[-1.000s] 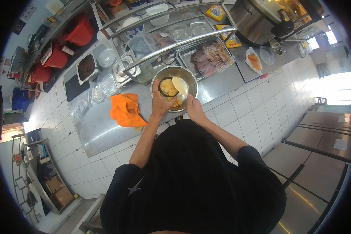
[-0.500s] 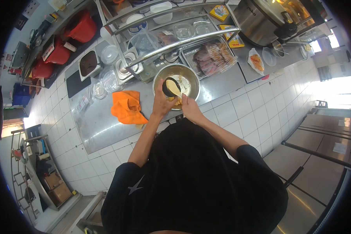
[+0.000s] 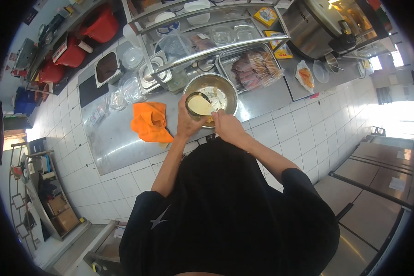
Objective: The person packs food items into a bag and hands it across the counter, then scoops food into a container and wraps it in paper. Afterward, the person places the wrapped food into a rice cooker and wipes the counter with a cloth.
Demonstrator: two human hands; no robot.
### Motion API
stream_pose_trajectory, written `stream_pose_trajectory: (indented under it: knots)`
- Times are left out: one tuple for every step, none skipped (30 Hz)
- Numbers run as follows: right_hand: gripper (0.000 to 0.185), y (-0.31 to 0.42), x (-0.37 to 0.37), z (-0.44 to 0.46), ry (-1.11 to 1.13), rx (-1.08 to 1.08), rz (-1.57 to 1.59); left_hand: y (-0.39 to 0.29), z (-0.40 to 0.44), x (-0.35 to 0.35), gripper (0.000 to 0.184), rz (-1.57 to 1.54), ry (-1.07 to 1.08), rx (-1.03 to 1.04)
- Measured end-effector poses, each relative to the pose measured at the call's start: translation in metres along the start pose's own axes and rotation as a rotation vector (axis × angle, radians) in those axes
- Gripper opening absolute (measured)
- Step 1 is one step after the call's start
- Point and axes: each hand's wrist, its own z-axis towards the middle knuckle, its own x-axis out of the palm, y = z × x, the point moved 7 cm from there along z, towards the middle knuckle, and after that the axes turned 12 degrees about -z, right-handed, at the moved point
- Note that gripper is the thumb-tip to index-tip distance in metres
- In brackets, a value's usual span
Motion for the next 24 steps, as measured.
stream_pose_trajectory:
  knots:
    - [0.039,-0.004,-0.003,0.003,-0.013,-0.054,0.053,0.003,-0.005,-0.005,0.109,0.004,-0.018,0.008]
    - [0.038,-0.012,-0.007,0.006,-0.022,-0.033,0.05,0.003,-0.01,-0.012,0.11,0.007,-0.035,0.014]
    - [0.037,-0.021,-0.013,0.012,-0.033,-0.013,0.046,0.003,-0.014,-0.021,0.108,0.04,-0.041,0.04]
    - [0.036,-0.03,-0.02,0.019,-0.047,0.006,0.04,0.011,-0.019,-0.03,0.107,0.007,-0.085,0.017]
    - [0.035,-0.039,-0.026,0.025,-0.052,0.013,-0.025,0.021,-0.028,-0.038,0.106,-0.026,-0.128,-0.01]
    - [0.033,-0.049,-0.029,0.031,-0.055,0.02,-0.088,0.03,-0.039,-0.046,0.105,-0.058,-0.17,-0.039]
    - [0.031,-0.057,-0.031,0.037,-0.061,0.025,-0.151,0.023,-0.041,-0.055,0.104,0.007,-0.202,-0.025]
    - [0.029,-0.065,-0.031,0.044,-0.076,0.009,-0.206,0.032,-0.045,-0.062,0.103,0.013,-0.227,-0.041]
    - [0.026,-0.074,-0.027,0.05,-0.089,-0.007,-0.261,0.041,-0.05,-0.067,0.103,0.017,-0.252,-0.059]
    - [0.023,-0.077,-0.024,0.054,-0.1,-0.023,-0.317,0.042,-0.053,-0.07,0.102,0.02,-0.278,-0.08]
    - [0.023,-0.079,-0.021,0.06,-0.116,-0.051,-0.363,0.046,-0.057,-0.071,0.102,0.037,-0.275,-0.143]
    - [0.024,-0.079,-0.019,0.068,-0.136,-0.08,-0.408,0.049,-0.056,-0.07,0.102,0.033,-0.287,-0.173]
    - [0.027,-0.078,-0.016,0.074,-0.155,-0.109,-0.454,0.055,-0.057,-0.069,0.103,0.028,-0.299,-0.205]
    - [0.027,-0.079,-0.001,0.08,-0.1,-0.16,-0.513,0.062,-0.061,-0.068,0.103,0.023,-0.308,-0.239]
    - [0.028,-0.08,0.015,0.086,-0.046,-0.212,-0.572,0.066,-0.064,-0.067,0.103,0.049,-0.312,-0.25]
    - [0.03,-0.079,0.026,0.091,0.008,-0.266,-0.63,0.071,-0.067,-0.066,0.104,0.077,-0.316,-0.261]
    - [0.03,-0.062,0.026,0.083,0.031,-0.324,-0.624,0.072,-0.069,-0.066,0.104,0.107,-0.318,-0.274]
    - [0.03,-0.046,0.026,0.07,0.053,-0.383,-0.617,0.072,-0.071,-0.066,0.104,0.137,-0.317,-0.273]
    - [0.031,-0.028,0.021,0.061,0.076,-0.443,-0.609,0.07,-0.071,-0.065,0.104,0.167,-0.317,-0.272]
    - [0.031,-0.019,0.012,0.058,0.093,-0.419,-0.607,0.065,-0.072,-0.064,0.103,0.197,-0.315,-0.275]
    - [0.032,-0.011,0.003,0.056,0.111,-0.396,-0.604,0.062,-0.073,-0.064,0.1,0.206,-0.314,-0.289]
    - [0.032,-0.007,0.0,0.057,0.128,-0.374,-0.601,0.056,-0.072,-0.064,0.097,0.217,-0.313,-0.301]
    - [0.032,-0.008,0.004,0.067,0.082,-0.351,-0.62,0.052,-0.07,-0.064,0.094,0.229,-0.31,-0.311]
    - [0.031,-0.013,0.012,0.08,0.037,-0.325,-0.638,0.046,-0.074,-0.065,0.087,0.246,-0.345,-0.311]
